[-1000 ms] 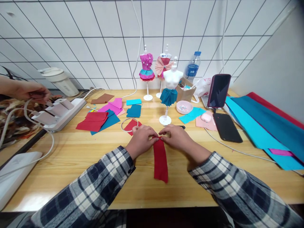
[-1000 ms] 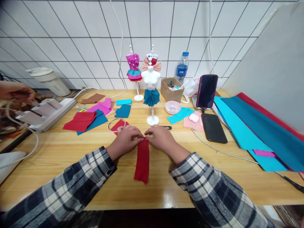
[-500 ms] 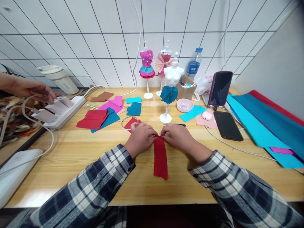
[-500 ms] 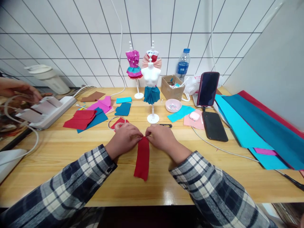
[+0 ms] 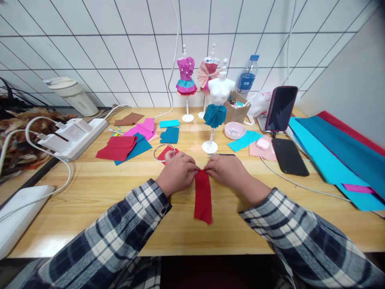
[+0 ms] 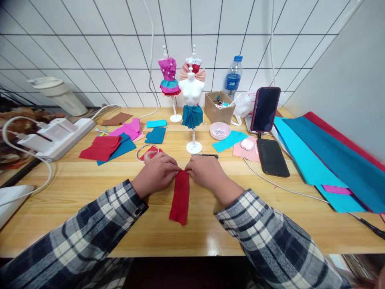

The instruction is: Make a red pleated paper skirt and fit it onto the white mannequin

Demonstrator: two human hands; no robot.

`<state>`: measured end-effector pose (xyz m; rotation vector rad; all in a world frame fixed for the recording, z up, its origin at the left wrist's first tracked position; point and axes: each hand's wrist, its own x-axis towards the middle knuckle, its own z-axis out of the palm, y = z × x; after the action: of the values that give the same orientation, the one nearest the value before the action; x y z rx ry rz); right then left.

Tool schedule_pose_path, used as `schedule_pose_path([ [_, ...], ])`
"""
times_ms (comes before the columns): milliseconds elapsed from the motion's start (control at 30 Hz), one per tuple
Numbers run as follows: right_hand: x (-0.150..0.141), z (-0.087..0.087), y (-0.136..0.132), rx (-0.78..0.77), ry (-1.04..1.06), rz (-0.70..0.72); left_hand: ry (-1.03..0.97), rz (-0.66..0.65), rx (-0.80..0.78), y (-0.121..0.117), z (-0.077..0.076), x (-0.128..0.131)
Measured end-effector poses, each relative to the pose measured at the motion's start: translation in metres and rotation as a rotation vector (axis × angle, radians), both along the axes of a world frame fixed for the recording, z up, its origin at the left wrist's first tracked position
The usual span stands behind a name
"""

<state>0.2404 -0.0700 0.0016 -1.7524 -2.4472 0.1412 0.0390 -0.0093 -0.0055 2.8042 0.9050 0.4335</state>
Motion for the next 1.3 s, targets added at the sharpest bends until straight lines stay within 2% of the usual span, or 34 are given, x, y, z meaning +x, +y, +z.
schedule_pose_path([
  [100, 0.000, 0.004, -0.002, -0.012, -0.034, 0.013, 0.019, 0.001, 0.015, 0.002, 0.003, -0.004],
  [300, -0.002, 0.008, -0.004, -0.022, -0.091, 0.025, -0.064, 0.169, -0.057, 0.003, 0.000, 0.001],
  [500, -0.002, 0.007, -0.003, -0.033, -0.040, 0.013, -0.043, 0.170, -0.149, 0.002, -0.009, 0.012],
  [667, -0.003, 0.001, 0.000, 0.009, 0.147, -0.170, -0.086, 0.182, -0.228, 0.004, -0.009, 0.011],
  [733, -0.004, -0.001, 0.002, -0.014, 0.211, -0.201, -0.097, 0.191, -0.246, 0.003, -0.008, 0.010],
  [900, -0.003, -0.006, 0.007, -0.096, 0.255, -0.179, -0.107, 0.184, -0.266, 0.003, -0.006, 0.009],
  [1133, 0.000, -0.003, 0.007, -0.109, 0.371, -0.175, -0.166, 0.151, -0.280, 0.003, -0.002, 0.007],
  [1300, 0.002, -0.001, 0.006, -0.104, 0.379, -0.184, -0.153, 0.122, -0.284, 0.004, 0.000, 0.006],
])
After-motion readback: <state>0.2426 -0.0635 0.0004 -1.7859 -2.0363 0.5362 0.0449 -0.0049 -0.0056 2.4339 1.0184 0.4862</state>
